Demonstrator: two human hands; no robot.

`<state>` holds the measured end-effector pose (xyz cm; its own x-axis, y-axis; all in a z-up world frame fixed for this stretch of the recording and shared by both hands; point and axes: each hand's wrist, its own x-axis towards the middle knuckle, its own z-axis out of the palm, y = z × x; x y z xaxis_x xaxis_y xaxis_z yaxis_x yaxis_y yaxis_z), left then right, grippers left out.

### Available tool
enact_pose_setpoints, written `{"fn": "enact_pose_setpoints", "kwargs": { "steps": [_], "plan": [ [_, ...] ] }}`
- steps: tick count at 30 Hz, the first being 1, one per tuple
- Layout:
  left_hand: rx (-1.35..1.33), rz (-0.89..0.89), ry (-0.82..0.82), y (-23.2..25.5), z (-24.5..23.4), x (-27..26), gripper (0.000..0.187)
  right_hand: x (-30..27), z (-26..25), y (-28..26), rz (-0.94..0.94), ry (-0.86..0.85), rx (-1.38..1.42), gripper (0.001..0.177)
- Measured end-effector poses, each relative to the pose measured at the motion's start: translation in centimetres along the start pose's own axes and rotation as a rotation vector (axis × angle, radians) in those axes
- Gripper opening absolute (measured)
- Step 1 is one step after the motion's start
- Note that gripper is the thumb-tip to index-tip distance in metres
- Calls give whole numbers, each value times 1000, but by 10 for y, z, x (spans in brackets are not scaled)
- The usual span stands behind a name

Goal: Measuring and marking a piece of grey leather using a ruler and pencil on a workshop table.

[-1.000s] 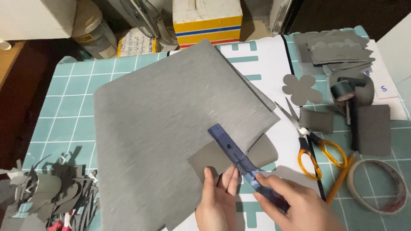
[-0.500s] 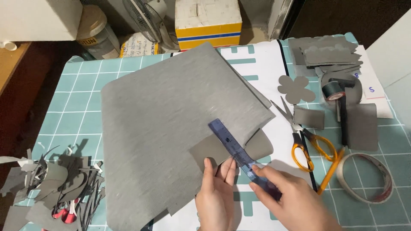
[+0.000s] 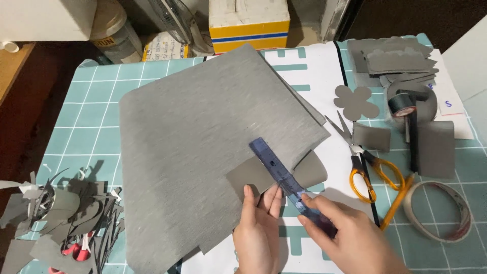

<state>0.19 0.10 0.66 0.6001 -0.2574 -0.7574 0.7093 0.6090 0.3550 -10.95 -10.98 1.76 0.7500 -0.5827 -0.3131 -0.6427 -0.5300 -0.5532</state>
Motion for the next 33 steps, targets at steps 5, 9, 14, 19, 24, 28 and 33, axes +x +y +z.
{"fn": "enact_pose_setpoints", "kwargs": {
  "steps": [5, 9, 14, 19, 24, 28, 33],
  "plan": [
    [-11, -18, 21, -1, -1, 1, 29, 0, 2, 4, 13, 14, 13, 38],
    [-19, -13, 10, -1, -1, 1, 26, 1, 4, 8, -112, 93, 46, 36],
    [-19, -20, 12, 0, 0, 4, 26, 5, 5, 8, -150, 105, 66, 37],
    [-29, -32, 24, -1, 1, 7, 27, 7, 4, 9, -126, 87, 68, 36],
    [-41, -37, 32, 0, 0, 8, 27, 7, 4, 8, -110, 71, 71, 35],
    [-46, -42, 34, -1, 0, 4, 28, 3, 3, 8, -95, 64, 76, 35],
    [-18, -64, 28, 1, 1, 1, 28, 2, 2, 6, -108, 72, 32, 35]
  ]
}}
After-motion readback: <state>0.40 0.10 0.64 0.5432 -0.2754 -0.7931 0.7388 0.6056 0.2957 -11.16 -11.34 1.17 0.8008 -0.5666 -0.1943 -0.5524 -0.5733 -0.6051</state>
